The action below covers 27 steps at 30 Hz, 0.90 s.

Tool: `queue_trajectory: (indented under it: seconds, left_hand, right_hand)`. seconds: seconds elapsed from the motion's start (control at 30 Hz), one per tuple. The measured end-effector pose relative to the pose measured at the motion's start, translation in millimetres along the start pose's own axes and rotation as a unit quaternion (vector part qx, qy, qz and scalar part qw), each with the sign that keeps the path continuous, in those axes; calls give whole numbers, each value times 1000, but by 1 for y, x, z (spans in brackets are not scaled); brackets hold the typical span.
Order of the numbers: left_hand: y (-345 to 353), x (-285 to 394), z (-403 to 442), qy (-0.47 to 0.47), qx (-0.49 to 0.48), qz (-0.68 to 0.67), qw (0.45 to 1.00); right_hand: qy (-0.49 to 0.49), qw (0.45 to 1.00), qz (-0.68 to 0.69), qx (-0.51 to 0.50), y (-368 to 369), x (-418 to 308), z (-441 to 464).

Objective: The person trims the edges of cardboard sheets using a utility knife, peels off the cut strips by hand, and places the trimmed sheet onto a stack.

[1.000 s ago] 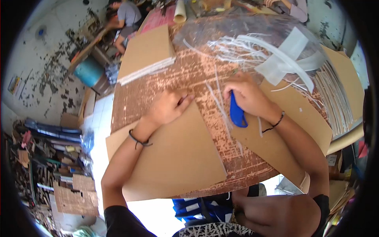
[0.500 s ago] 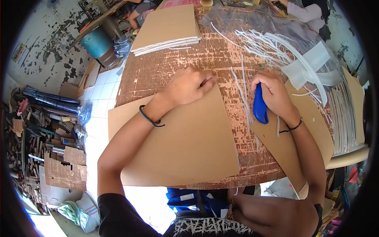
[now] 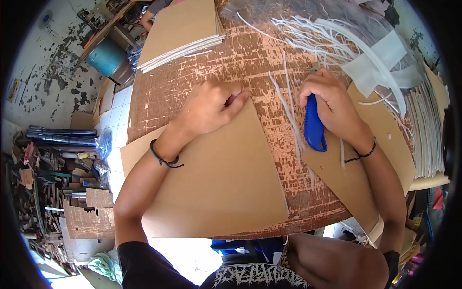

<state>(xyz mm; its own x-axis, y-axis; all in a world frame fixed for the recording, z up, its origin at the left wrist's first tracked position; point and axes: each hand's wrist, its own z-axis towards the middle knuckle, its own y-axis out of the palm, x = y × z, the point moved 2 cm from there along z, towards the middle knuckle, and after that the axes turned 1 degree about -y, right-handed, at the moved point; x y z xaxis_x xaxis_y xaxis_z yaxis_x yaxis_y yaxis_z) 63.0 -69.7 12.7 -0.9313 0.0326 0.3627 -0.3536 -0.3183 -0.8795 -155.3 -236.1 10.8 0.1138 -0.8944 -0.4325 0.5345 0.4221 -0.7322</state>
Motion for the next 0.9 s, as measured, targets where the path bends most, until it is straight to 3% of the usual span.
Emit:
queue_trajectory:
  seconds: [0.33, 0.53, 0.73, 0.77, 0.9]
  left_hand:
    - [2, -2, 0, 15, 10, -30, 999]
    - [3, 0, -2, 15, 25, -51, 998]
    - [0, -5, -7, 33, 2, -12, 999]
    - [2, -4, -8, 42, -7, -1, 999]
    - [-1, 2, -9, 34, 1, 26, 999]
  right_hand:
    - [-49, 990, -46, -121, -32, 1, 4]
    - [-63, 987, -104, -102, -14, 0, 3]
    - [-84, 995, -36, 42, -7, -1, 7]
    - [-58, 997, -14, 53, -7, 1, 5]
    - [-105, 992, -54, 54, 0, -1, 5]
